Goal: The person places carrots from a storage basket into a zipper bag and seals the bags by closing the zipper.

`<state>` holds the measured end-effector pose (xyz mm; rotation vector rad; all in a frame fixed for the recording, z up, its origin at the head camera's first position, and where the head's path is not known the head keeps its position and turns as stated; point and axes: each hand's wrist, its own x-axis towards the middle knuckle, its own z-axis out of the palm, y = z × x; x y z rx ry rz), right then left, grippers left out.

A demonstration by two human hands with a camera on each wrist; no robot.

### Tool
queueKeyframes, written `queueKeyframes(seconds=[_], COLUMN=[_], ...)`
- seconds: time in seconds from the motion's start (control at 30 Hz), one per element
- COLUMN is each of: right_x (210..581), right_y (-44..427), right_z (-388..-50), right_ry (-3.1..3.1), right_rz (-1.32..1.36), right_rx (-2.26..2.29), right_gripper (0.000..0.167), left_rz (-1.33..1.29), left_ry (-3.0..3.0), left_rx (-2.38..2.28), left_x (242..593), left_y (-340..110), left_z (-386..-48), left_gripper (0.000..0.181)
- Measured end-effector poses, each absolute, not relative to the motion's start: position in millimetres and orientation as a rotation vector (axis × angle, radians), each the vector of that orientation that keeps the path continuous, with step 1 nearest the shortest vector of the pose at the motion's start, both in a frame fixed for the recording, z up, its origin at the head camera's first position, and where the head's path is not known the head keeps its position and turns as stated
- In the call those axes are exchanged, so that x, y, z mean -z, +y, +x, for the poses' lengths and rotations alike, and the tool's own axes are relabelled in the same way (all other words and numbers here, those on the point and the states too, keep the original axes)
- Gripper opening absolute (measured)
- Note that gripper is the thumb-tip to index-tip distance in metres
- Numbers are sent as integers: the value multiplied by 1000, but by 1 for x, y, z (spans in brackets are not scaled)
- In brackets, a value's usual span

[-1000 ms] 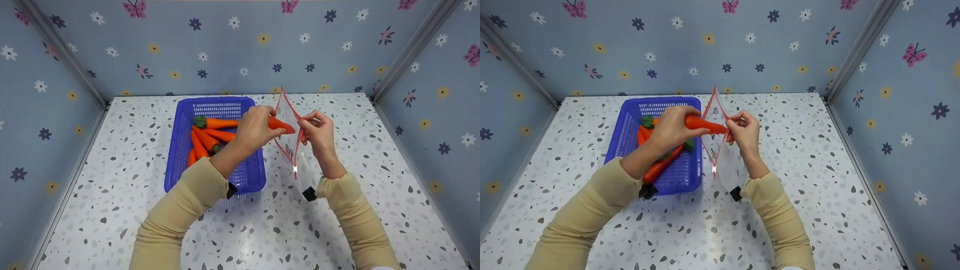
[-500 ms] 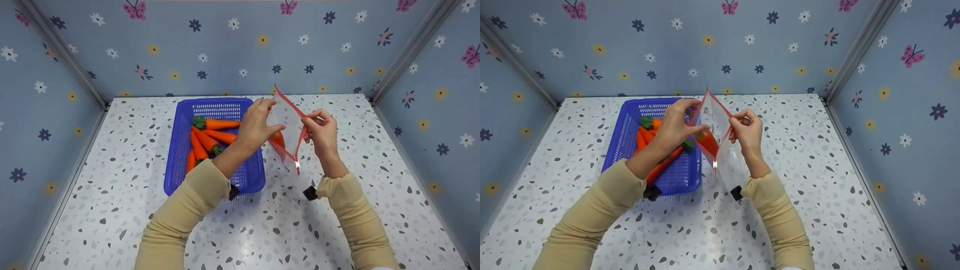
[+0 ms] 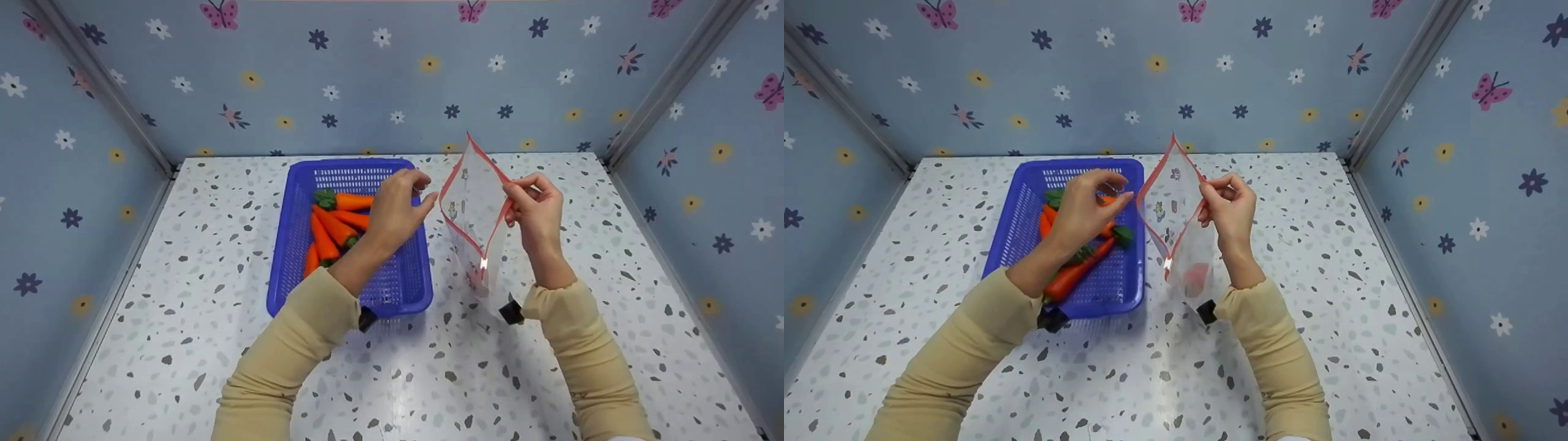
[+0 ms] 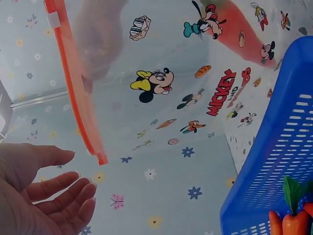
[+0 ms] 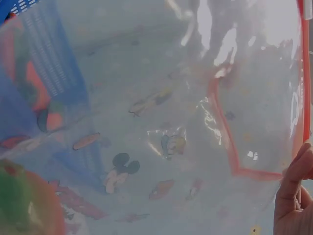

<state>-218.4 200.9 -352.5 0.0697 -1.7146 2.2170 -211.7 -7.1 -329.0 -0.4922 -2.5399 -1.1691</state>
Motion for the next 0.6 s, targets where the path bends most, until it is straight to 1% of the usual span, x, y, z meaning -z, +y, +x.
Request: queueKeyframes(seconds=[0.2, 0.43, 0.6], right_x=[351, 350, 350], right_y=[203, 206, 207], right_z=[-219, -220, -219], right_ry=[-1722, -1741, -1731], right_rz=[95, 82, 87], right_rx=[-2174, -2117, -2134], right_gripper=[9, 5, 6], left_rz=[-440, -347, -283], left_ry=[-2542, -2557, -2599], left_rx=[1211, 1250, 1296], left_x=[347, 375, 397], left_y=[-24, -47, -64], left_z=[-214, -218, -217], left_gripper=[19, 18, 17])
